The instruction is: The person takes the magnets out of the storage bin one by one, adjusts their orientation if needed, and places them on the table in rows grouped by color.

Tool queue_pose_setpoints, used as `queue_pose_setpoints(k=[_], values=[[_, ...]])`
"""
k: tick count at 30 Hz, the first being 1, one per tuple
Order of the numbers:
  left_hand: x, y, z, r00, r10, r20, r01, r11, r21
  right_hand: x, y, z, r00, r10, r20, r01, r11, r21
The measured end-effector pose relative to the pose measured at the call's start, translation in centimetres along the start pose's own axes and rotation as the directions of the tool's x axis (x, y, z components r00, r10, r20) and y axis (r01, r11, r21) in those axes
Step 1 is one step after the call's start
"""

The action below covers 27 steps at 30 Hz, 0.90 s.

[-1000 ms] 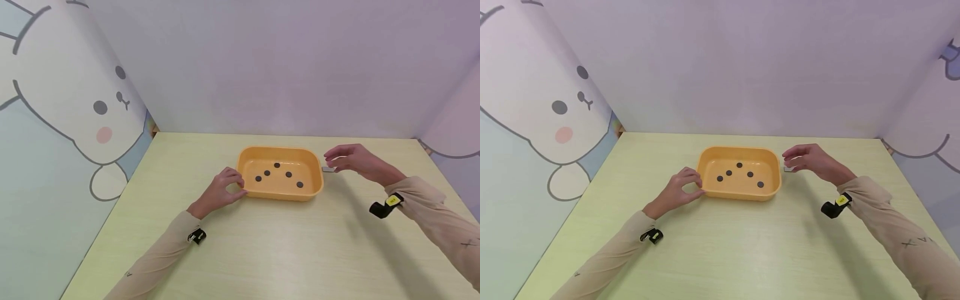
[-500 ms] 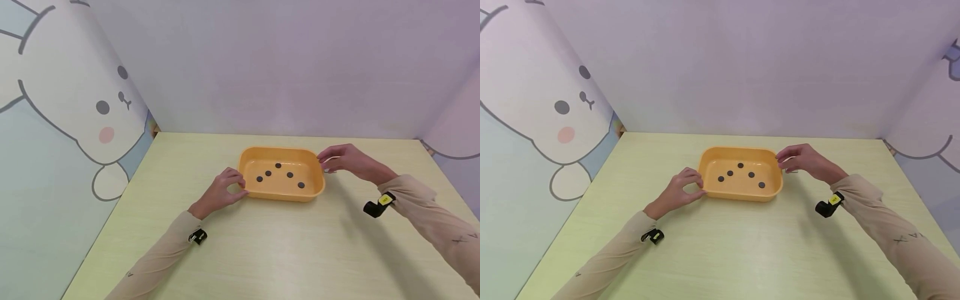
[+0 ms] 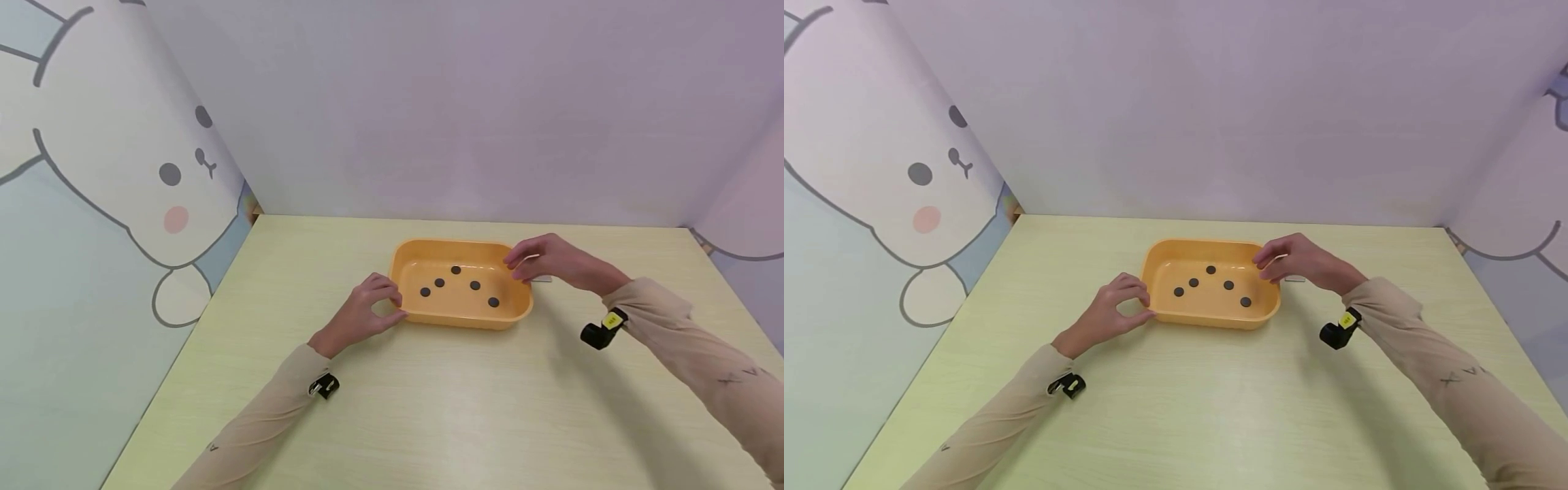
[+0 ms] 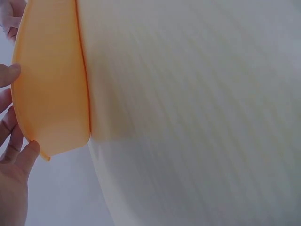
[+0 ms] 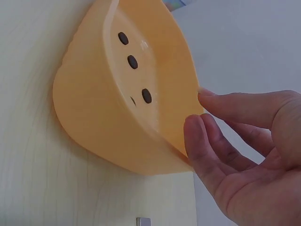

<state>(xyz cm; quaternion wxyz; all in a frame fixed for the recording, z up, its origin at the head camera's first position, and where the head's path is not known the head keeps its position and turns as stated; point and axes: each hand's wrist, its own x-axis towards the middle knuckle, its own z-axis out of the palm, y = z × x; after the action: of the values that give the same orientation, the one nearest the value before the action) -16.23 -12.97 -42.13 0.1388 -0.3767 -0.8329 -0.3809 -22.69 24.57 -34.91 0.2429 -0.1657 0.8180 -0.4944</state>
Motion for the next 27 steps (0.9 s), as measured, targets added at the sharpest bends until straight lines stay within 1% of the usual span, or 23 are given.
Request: queue_pose_setpoints(k=[5,13,22,27], values=[[-0.1,0.1,0.1,1.000,0.008,-0.010,-0.008,1.000,-0.007,0.6,-0.3,0.5,0.999,0.012,0.050,-0.011,1.000,-0.011],[-0.1,-0.1,0.1,1.000,0.015,0.003,-0.015,1.000,0.003,1.5,-1.0,1.0,0.994,0.033,0.105,-0.023,0.996,-0.091],[-0.1,-0.1,0.1,1.000,0.023,0.006,-0.023,1.000,0.006,3.0,-0.7,1.7,0.976,0.063,0.207,-0.035,0.990,-0.135],[-0.1,-0.1,0.0,1.000,0.020,0.001,-0.020,1.000,0.009,3.7,-0.7,2.1,0.969,0.073,0.237,-0.031,0.984,-0.177]])
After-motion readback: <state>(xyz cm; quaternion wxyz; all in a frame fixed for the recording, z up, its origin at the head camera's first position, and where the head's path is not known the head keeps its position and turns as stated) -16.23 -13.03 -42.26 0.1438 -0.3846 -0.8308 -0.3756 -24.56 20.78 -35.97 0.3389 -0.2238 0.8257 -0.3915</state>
